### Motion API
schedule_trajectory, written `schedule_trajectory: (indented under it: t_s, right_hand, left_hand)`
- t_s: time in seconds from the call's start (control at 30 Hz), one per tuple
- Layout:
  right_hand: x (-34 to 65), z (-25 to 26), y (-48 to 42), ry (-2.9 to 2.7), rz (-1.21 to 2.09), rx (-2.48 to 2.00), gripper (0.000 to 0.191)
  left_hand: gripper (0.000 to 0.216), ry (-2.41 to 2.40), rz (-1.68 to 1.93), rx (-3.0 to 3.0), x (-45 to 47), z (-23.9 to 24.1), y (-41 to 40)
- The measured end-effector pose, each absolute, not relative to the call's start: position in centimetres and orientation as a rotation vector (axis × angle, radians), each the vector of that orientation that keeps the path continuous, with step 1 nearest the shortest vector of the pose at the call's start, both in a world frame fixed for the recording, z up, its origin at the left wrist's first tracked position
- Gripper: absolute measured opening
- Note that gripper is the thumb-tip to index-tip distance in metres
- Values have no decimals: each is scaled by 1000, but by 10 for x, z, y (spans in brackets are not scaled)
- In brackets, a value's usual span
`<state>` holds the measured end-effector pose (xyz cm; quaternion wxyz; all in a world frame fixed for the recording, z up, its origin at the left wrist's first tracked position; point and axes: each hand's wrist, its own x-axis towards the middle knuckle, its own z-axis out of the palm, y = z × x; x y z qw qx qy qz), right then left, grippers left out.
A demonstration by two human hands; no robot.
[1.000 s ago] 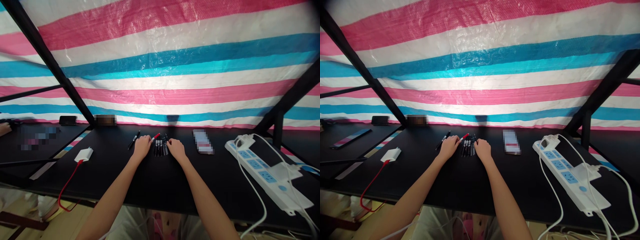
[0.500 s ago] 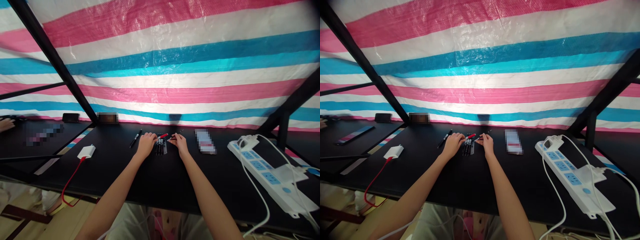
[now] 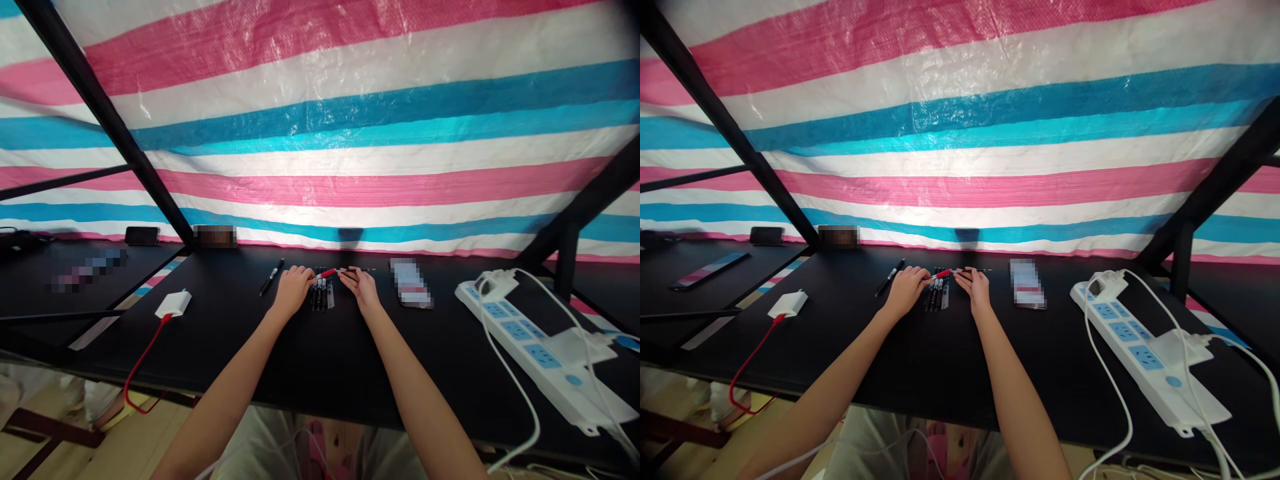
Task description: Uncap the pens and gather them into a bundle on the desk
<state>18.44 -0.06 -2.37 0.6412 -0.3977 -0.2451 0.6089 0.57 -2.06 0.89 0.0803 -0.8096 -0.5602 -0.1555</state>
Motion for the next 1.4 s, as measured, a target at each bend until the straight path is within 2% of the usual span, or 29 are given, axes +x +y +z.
schedule_trajectory:
  t_s: [0.17,0.33,0.87,1.27,1.4]
  right_hand:
    - [183,-19,-2,-589,1379,-914,14]
    - [181,-12,-8,-676,1387,-955,4]
    - [181,-13,-7,-840,1217,-982,21]
    - [183,-18,-4,-955,1244,-1015,22]
    - [175,-15,-8,-1163,1321,-979,30]
  left_hand:
    - [19,-1657,-470,-2408,5,9,-20]
    - [20,-1620,-450,-2414,3,8,-18]
    - [21,-1600,-470,-2468,5,14,-22]
    - [20,-1590,-460,-2483,6,15,-23]
    - [21,-1626,-531,-2473,7,15,-23]
